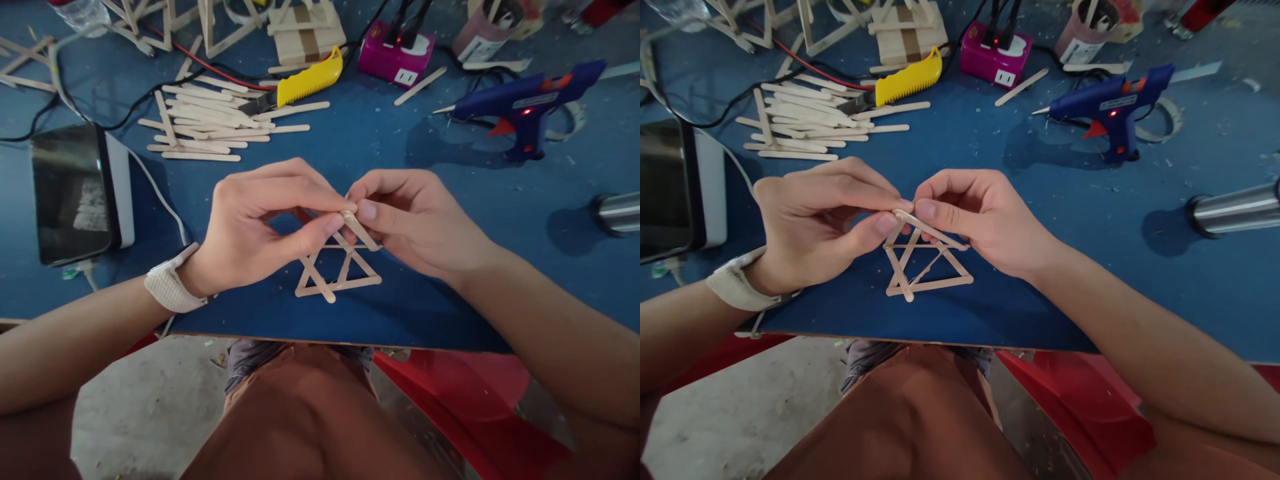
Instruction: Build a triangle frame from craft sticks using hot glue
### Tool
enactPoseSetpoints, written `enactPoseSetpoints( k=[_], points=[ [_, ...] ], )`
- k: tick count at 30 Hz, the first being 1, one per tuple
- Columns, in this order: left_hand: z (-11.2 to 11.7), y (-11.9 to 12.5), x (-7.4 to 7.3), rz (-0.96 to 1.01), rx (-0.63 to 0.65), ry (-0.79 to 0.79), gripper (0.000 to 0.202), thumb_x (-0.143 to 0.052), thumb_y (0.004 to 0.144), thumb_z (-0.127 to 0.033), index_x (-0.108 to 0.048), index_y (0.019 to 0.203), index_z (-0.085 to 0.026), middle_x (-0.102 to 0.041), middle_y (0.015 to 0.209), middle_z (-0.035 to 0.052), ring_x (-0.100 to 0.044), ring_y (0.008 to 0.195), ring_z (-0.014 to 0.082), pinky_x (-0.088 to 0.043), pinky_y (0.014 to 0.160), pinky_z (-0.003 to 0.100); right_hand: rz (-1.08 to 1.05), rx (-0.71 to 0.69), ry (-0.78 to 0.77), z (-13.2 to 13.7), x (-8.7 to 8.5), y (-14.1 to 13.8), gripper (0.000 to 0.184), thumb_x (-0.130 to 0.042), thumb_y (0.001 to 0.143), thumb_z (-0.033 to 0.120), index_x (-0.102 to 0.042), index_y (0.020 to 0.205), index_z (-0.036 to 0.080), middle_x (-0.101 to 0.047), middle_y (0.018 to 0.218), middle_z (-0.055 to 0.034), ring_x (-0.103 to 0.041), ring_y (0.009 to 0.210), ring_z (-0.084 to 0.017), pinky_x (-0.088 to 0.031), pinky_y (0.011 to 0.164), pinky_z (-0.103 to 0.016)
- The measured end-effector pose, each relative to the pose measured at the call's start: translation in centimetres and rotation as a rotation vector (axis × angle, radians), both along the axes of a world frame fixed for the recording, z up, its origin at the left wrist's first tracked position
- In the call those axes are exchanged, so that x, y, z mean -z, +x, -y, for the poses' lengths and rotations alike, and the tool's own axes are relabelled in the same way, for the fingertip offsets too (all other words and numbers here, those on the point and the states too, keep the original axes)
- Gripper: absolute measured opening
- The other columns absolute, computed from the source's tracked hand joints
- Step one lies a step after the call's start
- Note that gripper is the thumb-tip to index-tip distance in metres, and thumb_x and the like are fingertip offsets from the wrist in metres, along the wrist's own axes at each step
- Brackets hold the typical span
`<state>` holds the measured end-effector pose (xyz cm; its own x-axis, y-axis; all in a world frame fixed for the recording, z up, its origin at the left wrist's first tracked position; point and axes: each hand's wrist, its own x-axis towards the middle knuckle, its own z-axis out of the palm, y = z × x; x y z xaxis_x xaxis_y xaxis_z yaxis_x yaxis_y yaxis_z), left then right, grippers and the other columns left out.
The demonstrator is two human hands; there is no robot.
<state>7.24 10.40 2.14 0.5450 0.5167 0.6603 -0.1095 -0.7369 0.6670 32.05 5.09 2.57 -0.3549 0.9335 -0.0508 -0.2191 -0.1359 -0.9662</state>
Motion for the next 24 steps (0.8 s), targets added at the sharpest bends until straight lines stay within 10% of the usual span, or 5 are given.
enactPoseSetpoints(
  k=[12,24],
  points=[
    [-0.4,0.0,0.0,0.002,0.059,0.033,0.016,-0.091,0.115,-0.027,-0.100,0.127,-0.033,-0.096,0.112,0.0015,-0.092,0.094,0.0151,-0.078,0.087,0.024,-0.026,-0.108,-0.032,-0.5,-0.3,0.0,0.036,-0.111,0.095,0.054,-0.092,0.099,0.024,-0.076,0.084,0.0022,-0.065,0.073,-0.011,-0.054,0.068,-0.025],
    [0.1,-0.2,-0.1,-0.051,-0.014,-0.085,0.008,-0.094,0.113,-0.034,-0.097,0.121,-0.033,-0.089,0.113,0.0033,-0.085,0.099,0.0168,-0.075,0.081,0.030,0.210,0.081,0.151,0.0,-1.0,-0.4,0.058,-0.108,0.087,0.078,-0.087,0.094,0.024,-0.078,0.087,-0.0010,-0.067,0.078,-0.015,-0.058,0.068,-0.029]
  ],
)
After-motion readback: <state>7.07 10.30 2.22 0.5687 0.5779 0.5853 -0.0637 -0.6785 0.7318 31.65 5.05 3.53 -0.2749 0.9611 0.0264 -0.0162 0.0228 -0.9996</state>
